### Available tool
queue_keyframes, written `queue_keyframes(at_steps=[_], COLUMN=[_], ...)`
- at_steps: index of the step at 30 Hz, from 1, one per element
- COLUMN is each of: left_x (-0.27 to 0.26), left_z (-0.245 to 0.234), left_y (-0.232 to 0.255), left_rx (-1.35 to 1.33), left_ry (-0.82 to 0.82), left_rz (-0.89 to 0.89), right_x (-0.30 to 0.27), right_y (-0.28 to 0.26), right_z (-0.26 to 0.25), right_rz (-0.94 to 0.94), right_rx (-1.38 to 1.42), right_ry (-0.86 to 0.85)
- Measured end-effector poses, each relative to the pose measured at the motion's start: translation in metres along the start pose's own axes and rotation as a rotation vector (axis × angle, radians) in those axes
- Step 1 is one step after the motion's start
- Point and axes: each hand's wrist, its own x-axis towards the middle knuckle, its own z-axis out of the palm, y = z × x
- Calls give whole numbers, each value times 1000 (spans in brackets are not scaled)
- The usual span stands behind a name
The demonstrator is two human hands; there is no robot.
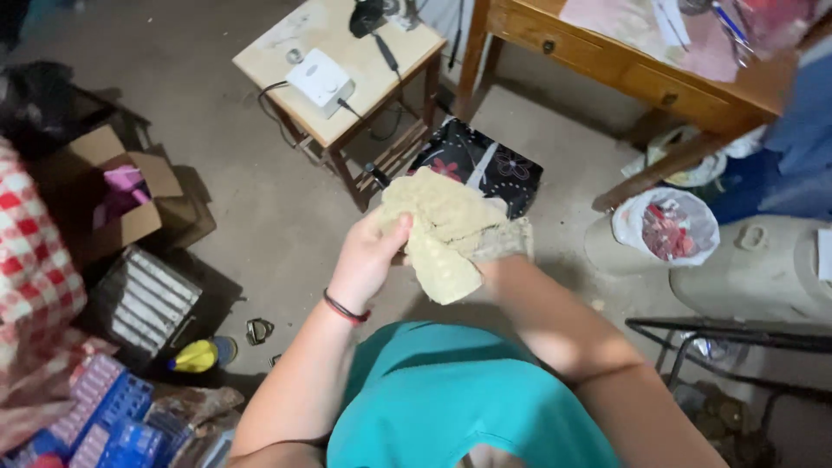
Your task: The person organizes dental components by removing them from a white cloth bag and placing them into several clear plastic bags on a table.
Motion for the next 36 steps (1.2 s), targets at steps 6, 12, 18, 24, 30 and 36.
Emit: queue_keyframes(at_steps=[6, 12, 18, 24, 30, 36], left_x=[-47, -38, -2, 35, 73, 2], left_z=[-7, -5, -20, 32, 55, -65], left_y=[25, 12, -34, -30, -147, -164], left_rx=[507, 505, 772, 854, 1185, 859], left_ry=[-55, 231, 548, 296, -182, -57], left_rz=[958, 954, 893, 276, 69, -71], right_x=[-4, -10, -15, 15, 78, 88], right_y=[-9, -7, -5, -14, 134, 147], right_z=[22, 33, 38, -63, -286, -214], right_rz=[-3, 13, 36, -124, 49, 299], right_rx=[125, 245, 371, -170, -25, -301], right_ry=[-18, -33, -28, 229, 536, 382])
